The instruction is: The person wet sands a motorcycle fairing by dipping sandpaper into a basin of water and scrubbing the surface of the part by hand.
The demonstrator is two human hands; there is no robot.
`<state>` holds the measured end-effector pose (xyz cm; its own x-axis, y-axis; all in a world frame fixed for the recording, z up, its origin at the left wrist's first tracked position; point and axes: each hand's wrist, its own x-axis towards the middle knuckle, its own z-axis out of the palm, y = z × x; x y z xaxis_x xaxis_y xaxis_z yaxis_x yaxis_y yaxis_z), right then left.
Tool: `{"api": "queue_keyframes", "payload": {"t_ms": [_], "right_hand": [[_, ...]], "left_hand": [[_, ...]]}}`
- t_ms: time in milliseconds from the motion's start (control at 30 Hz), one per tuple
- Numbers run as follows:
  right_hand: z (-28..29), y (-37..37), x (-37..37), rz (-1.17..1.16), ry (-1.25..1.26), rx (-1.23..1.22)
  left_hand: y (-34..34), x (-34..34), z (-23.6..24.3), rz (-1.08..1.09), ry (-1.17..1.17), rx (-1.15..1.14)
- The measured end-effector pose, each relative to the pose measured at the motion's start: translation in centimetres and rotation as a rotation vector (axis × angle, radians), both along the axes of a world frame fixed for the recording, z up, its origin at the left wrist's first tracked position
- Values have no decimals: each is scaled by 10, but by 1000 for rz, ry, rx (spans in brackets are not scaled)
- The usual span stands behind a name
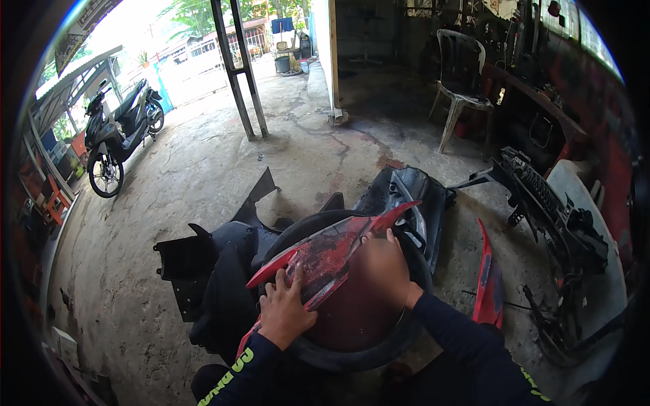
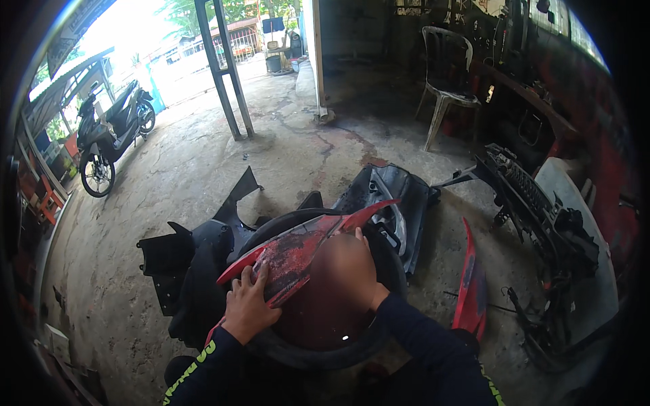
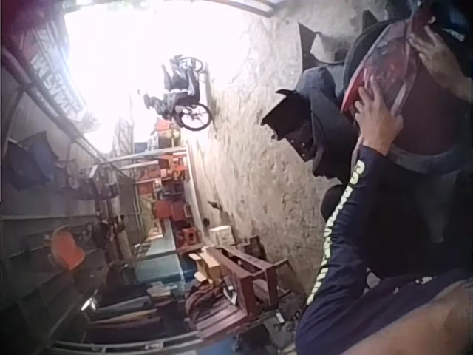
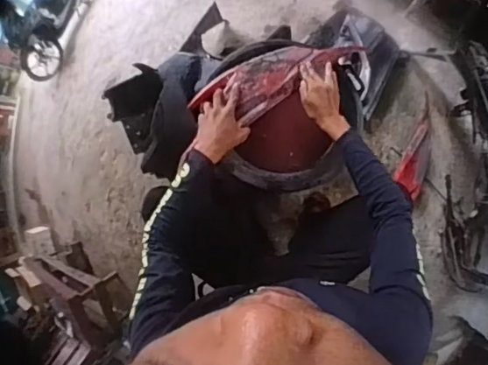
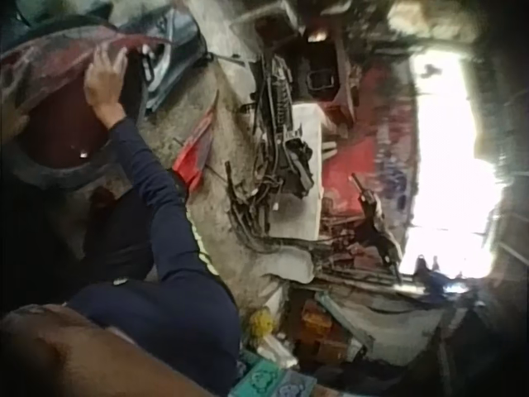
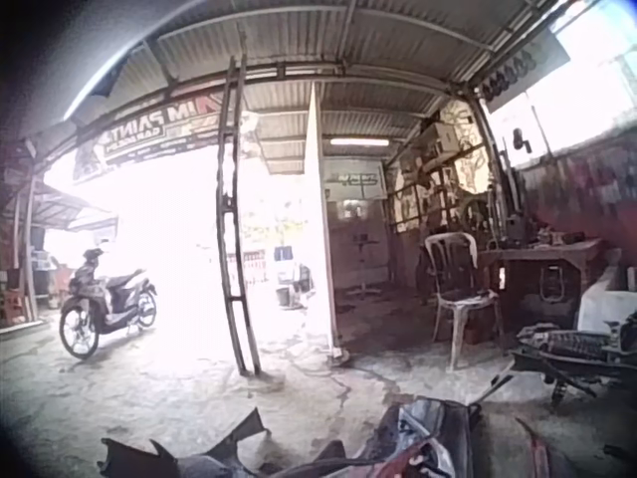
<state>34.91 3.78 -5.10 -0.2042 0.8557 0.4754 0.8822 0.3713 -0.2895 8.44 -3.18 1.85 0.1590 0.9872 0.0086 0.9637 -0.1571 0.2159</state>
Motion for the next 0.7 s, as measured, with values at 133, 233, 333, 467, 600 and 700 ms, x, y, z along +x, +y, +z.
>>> {"api": "queue_keyframes", "payload": {"t_ms": [133, 233, 333, 467, 600, 700], "right_hand": [[-4, -48, -35, 180, -42, -9], [-9, -7, -14, 64, -9, 22], [-12, -6, -16, -32, -51, 35], [-7, -39, -32, 148, -1, -51], [-8, -7, -9, -26, 69, -68], [-7, -41, -35, 125, -33, -47]], "left_hand": [[4, -4, 1, -1, 19, -26], [1, -2, -3, 28, -15, -61], [1, 1, -3, 25, -12, -64], [-3, -3, -8, 14, -1, -32], [-1, 2, -3, -4, 19, -1], [2, -5, -2, 0, -5, -58]]}}
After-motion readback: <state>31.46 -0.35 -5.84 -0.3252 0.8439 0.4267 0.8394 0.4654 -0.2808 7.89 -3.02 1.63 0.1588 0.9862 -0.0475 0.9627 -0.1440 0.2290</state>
